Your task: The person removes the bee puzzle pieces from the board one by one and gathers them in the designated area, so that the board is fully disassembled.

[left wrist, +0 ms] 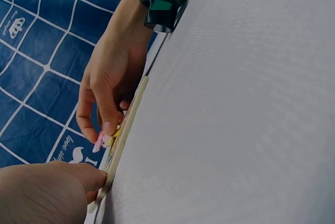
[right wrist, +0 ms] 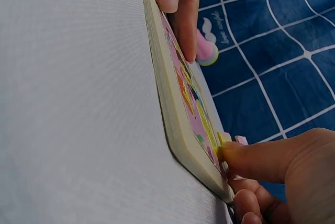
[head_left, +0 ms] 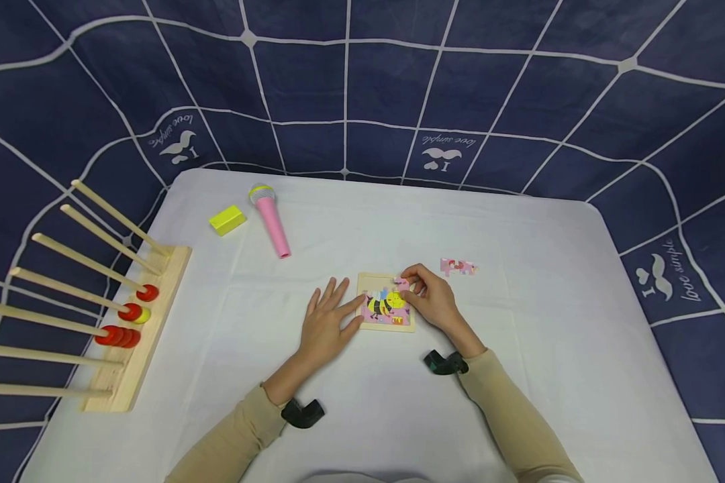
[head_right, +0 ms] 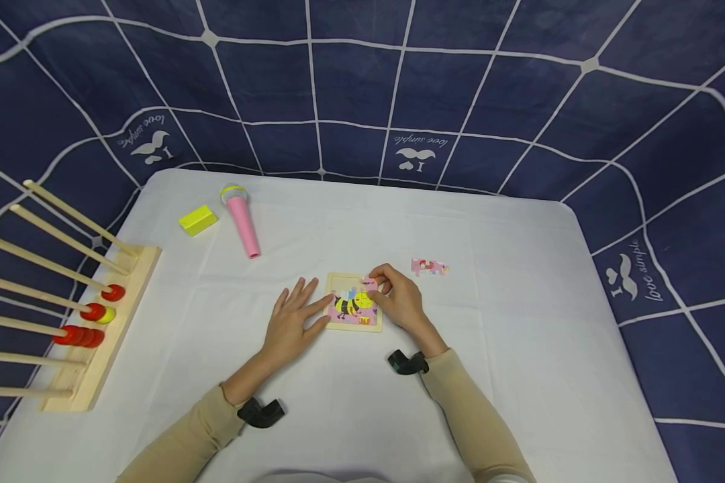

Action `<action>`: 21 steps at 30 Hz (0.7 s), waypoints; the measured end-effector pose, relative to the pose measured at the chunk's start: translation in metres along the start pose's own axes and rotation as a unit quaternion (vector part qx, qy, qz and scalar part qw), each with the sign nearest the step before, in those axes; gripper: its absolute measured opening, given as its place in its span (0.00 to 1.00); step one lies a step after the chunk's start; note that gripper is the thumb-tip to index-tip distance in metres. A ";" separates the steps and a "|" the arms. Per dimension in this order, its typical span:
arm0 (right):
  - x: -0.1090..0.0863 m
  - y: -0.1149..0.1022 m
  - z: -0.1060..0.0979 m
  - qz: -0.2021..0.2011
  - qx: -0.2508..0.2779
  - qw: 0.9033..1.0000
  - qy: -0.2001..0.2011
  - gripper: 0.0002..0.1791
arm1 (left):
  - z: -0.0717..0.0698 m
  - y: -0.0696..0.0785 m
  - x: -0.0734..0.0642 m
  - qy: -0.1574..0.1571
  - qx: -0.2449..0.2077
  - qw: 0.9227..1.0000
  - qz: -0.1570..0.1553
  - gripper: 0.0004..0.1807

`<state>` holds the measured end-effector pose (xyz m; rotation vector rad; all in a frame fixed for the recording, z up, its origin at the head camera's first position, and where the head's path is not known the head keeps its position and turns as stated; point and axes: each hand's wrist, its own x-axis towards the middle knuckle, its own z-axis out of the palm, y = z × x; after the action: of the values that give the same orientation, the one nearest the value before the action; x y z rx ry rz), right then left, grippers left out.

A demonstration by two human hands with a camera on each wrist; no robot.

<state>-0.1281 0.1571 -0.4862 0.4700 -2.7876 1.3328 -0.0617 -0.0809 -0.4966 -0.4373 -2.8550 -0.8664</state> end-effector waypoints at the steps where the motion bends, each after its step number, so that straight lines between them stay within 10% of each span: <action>1: 0.000 0.000 0.000 0.002 0.004 1.000 0.000 0.15 | 0.000 0.000 0.000 0.000 0.001 1.000 0.000 0.22; 21: 0.006 -0.005 -0.043 0.103 0.183 0.976 0.066 0.14 | 0.001 -0.001 0.000 0.004 0.001 1.000 0.000 0.22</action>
<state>-0.1375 0.1859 -0.4542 0.0886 -2.5433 1.8579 -0.0622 -0.0811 -0.4980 -0.4323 -2.8494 -0.8639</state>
